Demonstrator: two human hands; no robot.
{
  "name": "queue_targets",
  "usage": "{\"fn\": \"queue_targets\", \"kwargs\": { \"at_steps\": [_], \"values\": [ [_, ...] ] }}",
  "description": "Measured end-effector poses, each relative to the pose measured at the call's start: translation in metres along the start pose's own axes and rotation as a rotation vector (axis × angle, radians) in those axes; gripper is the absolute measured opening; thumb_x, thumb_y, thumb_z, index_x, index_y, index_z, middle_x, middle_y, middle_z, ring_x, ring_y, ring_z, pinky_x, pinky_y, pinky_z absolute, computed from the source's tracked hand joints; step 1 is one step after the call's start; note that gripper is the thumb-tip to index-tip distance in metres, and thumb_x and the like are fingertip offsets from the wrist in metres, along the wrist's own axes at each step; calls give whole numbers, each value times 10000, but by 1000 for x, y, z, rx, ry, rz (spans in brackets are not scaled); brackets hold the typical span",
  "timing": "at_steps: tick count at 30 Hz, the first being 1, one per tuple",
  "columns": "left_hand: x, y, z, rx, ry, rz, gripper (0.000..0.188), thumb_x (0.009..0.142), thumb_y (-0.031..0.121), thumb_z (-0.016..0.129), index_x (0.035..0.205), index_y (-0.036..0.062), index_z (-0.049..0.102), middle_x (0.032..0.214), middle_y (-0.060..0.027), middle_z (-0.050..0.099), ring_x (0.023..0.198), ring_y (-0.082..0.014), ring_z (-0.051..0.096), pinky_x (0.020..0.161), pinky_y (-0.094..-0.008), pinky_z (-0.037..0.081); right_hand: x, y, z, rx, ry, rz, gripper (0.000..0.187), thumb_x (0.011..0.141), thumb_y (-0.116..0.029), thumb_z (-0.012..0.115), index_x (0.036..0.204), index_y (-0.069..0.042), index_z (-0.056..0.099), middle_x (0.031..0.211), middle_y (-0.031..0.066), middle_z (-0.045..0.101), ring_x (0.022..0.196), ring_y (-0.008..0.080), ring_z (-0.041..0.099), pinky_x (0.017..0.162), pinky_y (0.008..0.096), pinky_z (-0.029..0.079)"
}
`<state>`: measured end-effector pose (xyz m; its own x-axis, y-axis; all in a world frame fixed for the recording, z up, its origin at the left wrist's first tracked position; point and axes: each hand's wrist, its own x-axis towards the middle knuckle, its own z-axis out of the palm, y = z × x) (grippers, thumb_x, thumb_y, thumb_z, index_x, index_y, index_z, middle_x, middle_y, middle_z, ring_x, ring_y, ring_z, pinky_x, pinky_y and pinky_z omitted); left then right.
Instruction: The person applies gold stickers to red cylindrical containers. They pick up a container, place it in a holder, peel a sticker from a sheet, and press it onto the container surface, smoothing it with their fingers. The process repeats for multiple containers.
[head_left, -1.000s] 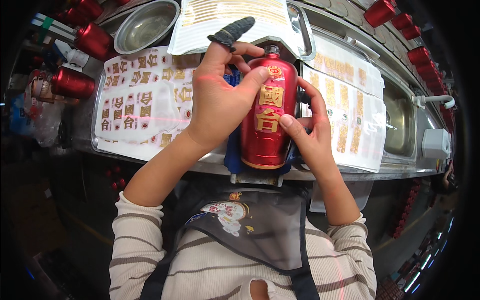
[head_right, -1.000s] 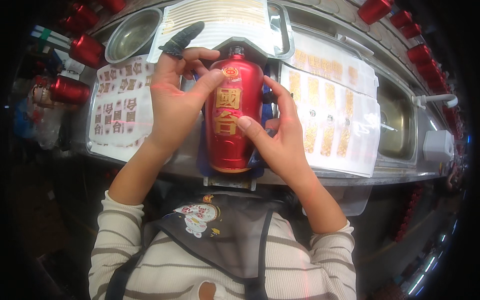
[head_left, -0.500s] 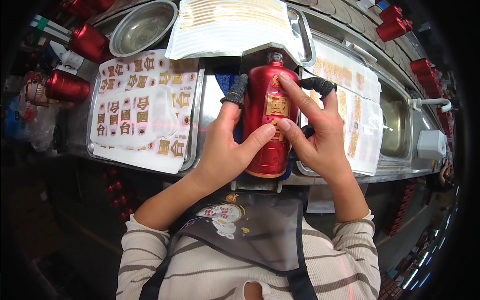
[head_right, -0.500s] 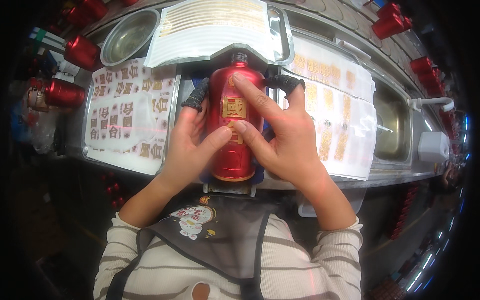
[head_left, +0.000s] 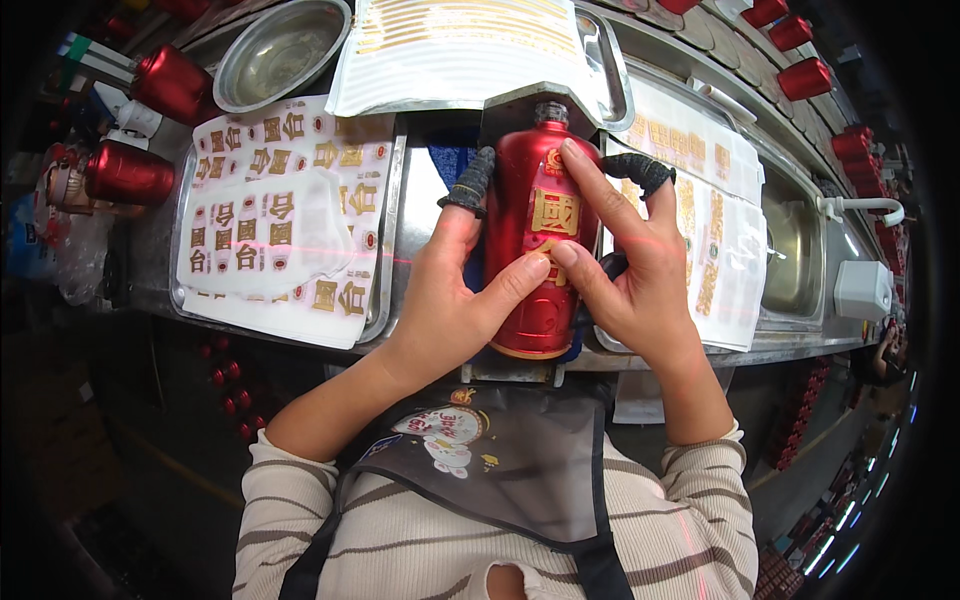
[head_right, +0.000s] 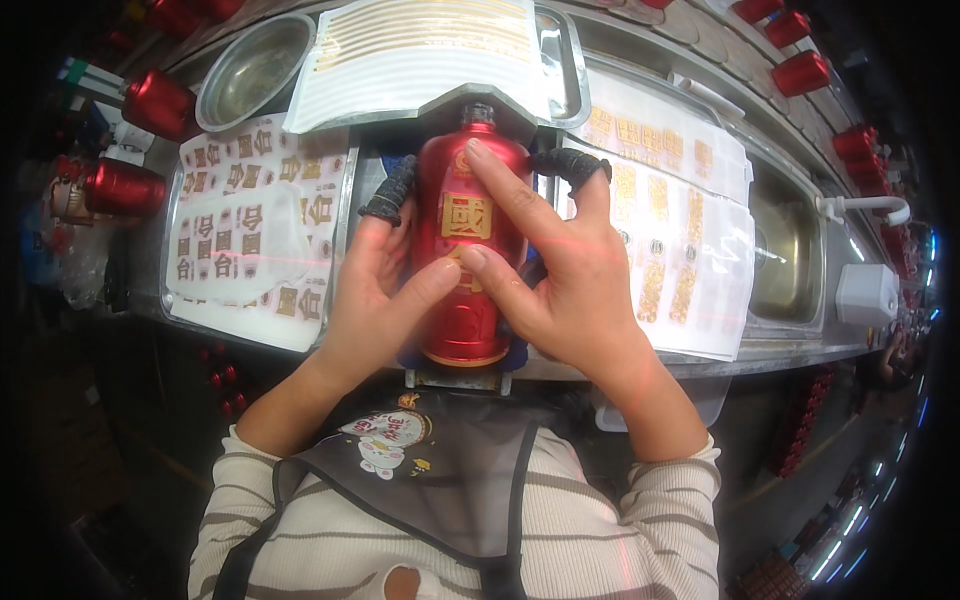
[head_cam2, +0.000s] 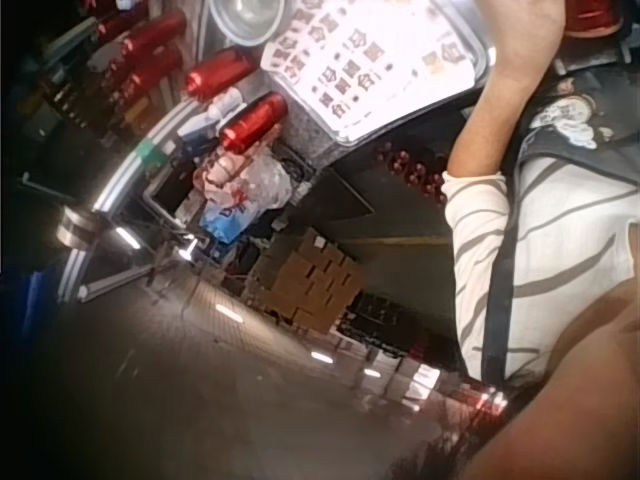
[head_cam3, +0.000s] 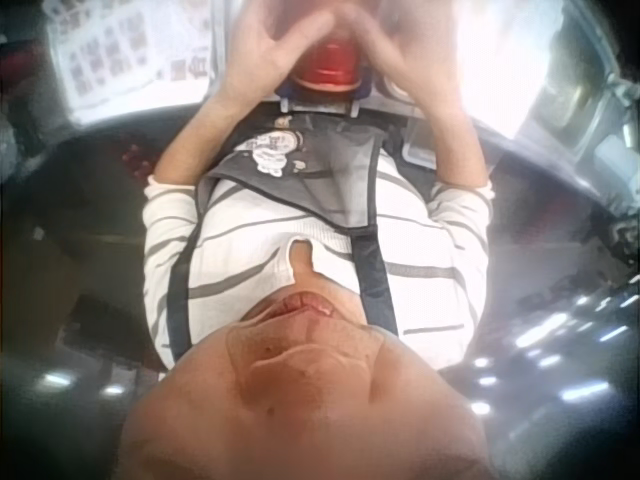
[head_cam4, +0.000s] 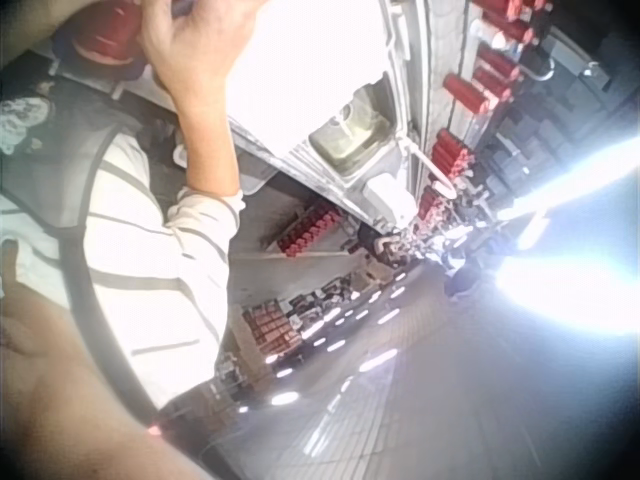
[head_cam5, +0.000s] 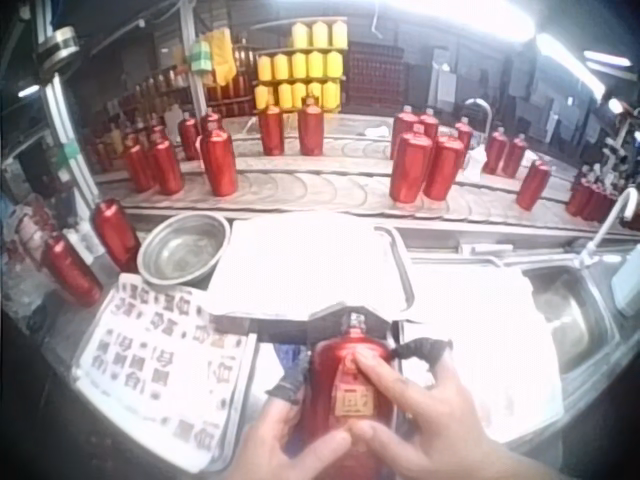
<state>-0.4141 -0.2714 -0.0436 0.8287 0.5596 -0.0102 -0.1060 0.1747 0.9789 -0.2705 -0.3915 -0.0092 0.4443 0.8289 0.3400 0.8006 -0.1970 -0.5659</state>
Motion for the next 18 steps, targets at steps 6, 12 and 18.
{"fn": "queue_targets", "kwargs": {
  "at_steps": [6,12,18],
  "values": [
    [0,-1,-3,20,-30,-17,527,922,165,706,1332,-35,442,1203,-143,619,1095,-164,605,959,-317,481,0,0,-1,-10,-18,9,618,821,-350,756,1400,-214,587,1017,191,651,768,293,471,673,363,480],
    [2,3,0,-18,-3,0,531,914,156,709,1329,-36,441,1186,-143,621,1075,-166,611,951,-320,485,4,-4,-10,127,-55,135,623,820,-297,753,1405,-173,581,1160,184,664,838,297,495,789,370,480],
    [7,6,2,62,-13,-6,543,899,164,727,1316,-39,445,1196,-147,610,1088,-177,604,938,-324,490,1,-1,-5,42,20,-46,552,806,-202,762,1345,-197,641,1185,189,651,900,325,549,799,370,512]
  ]
}}
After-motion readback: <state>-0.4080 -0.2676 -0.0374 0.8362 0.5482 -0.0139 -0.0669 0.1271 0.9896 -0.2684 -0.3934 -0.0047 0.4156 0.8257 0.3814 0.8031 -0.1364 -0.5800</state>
